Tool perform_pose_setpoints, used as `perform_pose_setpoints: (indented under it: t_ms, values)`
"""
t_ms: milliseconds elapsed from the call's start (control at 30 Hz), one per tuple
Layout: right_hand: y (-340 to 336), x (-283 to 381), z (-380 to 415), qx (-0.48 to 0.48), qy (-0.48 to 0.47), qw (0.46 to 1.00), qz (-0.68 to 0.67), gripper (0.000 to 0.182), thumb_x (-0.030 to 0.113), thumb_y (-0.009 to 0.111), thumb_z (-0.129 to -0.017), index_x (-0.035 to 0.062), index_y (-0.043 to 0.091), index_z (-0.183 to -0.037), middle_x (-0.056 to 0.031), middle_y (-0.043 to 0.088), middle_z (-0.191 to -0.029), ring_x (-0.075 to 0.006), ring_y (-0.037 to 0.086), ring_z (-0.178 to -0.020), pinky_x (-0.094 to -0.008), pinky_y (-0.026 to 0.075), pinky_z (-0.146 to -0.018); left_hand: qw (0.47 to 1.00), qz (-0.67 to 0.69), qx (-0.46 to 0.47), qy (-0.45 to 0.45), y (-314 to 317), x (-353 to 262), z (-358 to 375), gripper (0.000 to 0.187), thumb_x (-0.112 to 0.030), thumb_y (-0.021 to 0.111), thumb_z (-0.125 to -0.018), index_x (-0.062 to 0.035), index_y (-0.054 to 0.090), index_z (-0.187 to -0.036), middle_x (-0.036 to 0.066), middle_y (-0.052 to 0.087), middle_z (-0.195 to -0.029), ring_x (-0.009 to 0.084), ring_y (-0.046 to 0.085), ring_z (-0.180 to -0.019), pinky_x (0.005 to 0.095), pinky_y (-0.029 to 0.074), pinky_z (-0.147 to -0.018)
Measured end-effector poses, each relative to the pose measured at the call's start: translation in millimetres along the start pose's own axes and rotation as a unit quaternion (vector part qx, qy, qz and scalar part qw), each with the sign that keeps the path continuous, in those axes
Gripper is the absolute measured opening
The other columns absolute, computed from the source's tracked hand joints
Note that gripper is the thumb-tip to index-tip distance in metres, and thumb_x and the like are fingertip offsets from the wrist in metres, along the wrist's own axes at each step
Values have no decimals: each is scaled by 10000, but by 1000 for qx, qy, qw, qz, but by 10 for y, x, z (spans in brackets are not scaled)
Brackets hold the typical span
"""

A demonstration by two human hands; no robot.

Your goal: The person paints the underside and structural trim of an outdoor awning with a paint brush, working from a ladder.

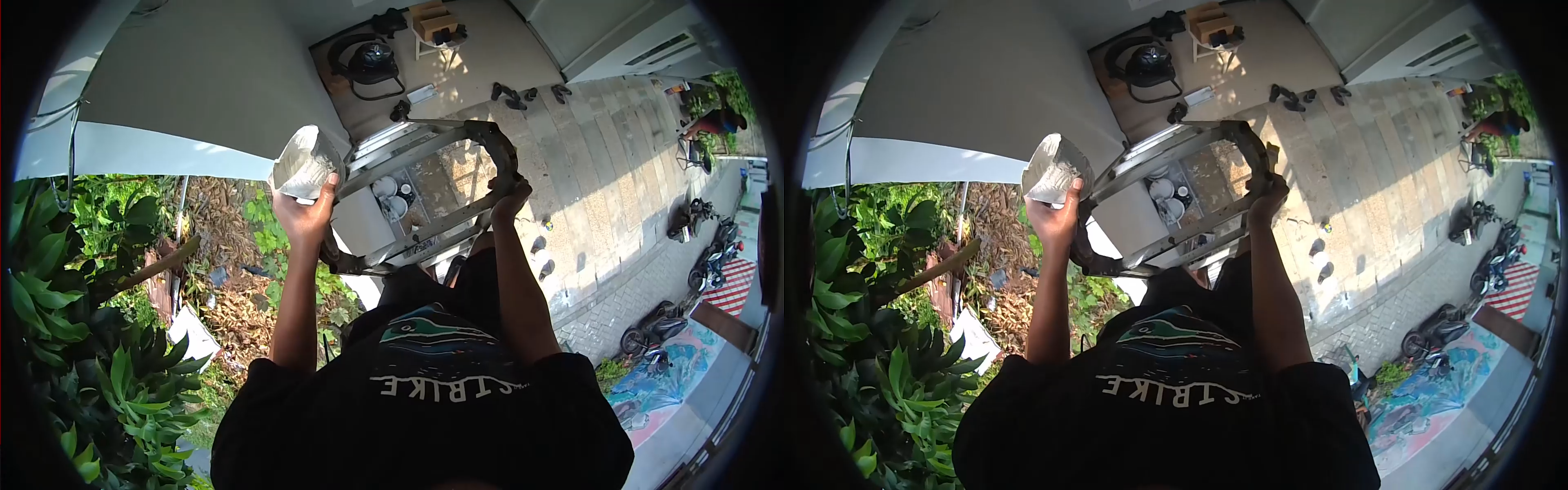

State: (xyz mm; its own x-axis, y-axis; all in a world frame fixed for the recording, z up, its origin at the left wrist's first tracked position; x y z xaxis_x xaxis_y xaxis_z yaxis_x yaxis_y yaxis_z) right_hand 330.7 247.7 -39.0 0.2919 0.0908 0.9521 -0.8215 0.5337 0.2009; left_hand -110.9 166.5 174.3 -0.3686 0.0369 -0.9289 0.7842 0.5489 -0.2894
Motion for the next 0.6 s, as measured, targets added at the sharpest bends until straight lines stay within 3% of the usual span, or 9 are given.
perform_pose_setpoints:
  t_ms: [167, 333, 400, 433, 467, 500, 533, 600]
  values:
    - [-22, -94, -14, 28, 3, 999, -42, 542, 463, 320, -1050, 26, 640, -1074, -135, 656, -763, -260, 642, -643, -356, 520, -631, 997, -70, -2, 10, 17, -166, 7, 684, -194, 928, -771, 52, 556, -1289, 162, 640, -1213, 229, 659, -1077, 362, 536, -948]
    - [-98, -204, -36, 21, 10, 999, -41, 504, 452, 341, -1048, 48, 637, -1101, -139, 658, -822, -258, 641, -672, -353, 513, -656, 994, -109, -12, 7, 26, -245, 8, 698, -190, 936, -750, 27, 544, -1285, 155, 666, -1180, 228, 659, -1051, 348, 539, -939]
    - [-111, -238, -8, 23, 14, 999, -30, 441, 431, 387, -1038, 68, 622, -1124, -117, 650, -871, -247, 641, -694, -342, 509, -667, 994, -105, 7, -1, 25, -221, -9, 674, -187, 922, -754, 15, 548, -1278, 157, 678, -1146, 228, 658, -1040, 353, 538, -934]
    - [-173, -382, -116, 64, 49, 997, -15, 402, 428, 408, -1029, 88, 602, -1119, -97, 646, -873, -231, 643, -704, -331, 508, -658, 1000, -18, 0, -12, 42, -164, -7, 673, -190, 916, -746, 14, 553, -1274, 158, 681, -1142, 235, 664, -1048, 361, 537, -930]
    - [-88, -196, -3, 31, 11, 999, -23, 315, 379, 449, -1020, 100, 593, -1044, -71, 637, -823, -195, 630, -657, -316, 503, -599, 996, -91, 4, -8, 30, -306, -17, 690, -215, 917, -735, 14, 553, -1274, 164, 682, -1141, 252, 677, -1050, 368, 540, -926]
    - [-92, -232, -84, 70, -48, 991, 102, 220, 305, 489, -1013, 106, 580, -991, -45, 617, -783, -164, 612, -608, -298, 487, -532, 993, -119, -1, 26, 19, -309, -33, 716, -247, 922, -720, 11, 553, -1276, 167, 690, -1127, 274, 691, -1039, 375, 544, -925]
    - [-63, -105, -47, 24, -59, 998, 27, 327, 288, 557, -962, 1, 653, -837, -85, 642, -639, -191, 647, -533, -319, 522, -497, 992, -124, -4, 12, 9, -313, -28, 717, -278, 924, -712, 8, 556, -1257, 171, 703, -1100, 286, 705, -1018, 380, 551, -915]
    - [-41, -39, -35, 25, -106, 991, 79, 426, 393, 564, -1001, 16, 626, -812, -65, 631, -625, -174, 625, -504, -304, 487, -444, 992, -130, 0, -7, -16, -313, -27, 695, -345, 908, -723, 6, 562, -1214, 200, 718, -1092, 338, 725, -1032, 409, 570, -891]
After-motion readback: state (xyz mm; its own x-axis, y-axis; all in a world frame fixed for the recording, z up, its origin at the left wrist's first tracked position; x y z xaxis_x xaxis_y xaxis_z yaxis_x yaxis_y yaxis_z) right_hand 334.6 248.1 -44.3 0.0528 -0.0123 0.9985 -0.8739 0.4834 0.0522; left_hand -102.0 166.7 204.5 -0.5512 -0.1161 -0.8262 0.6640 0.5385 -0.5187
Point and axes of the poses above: each hand's wrist, its own z-axis away from the middle knuckle, its own y-axis out of the palm, x = y × z, the point moved 7 cm from there along -z, towards the middle knuckle
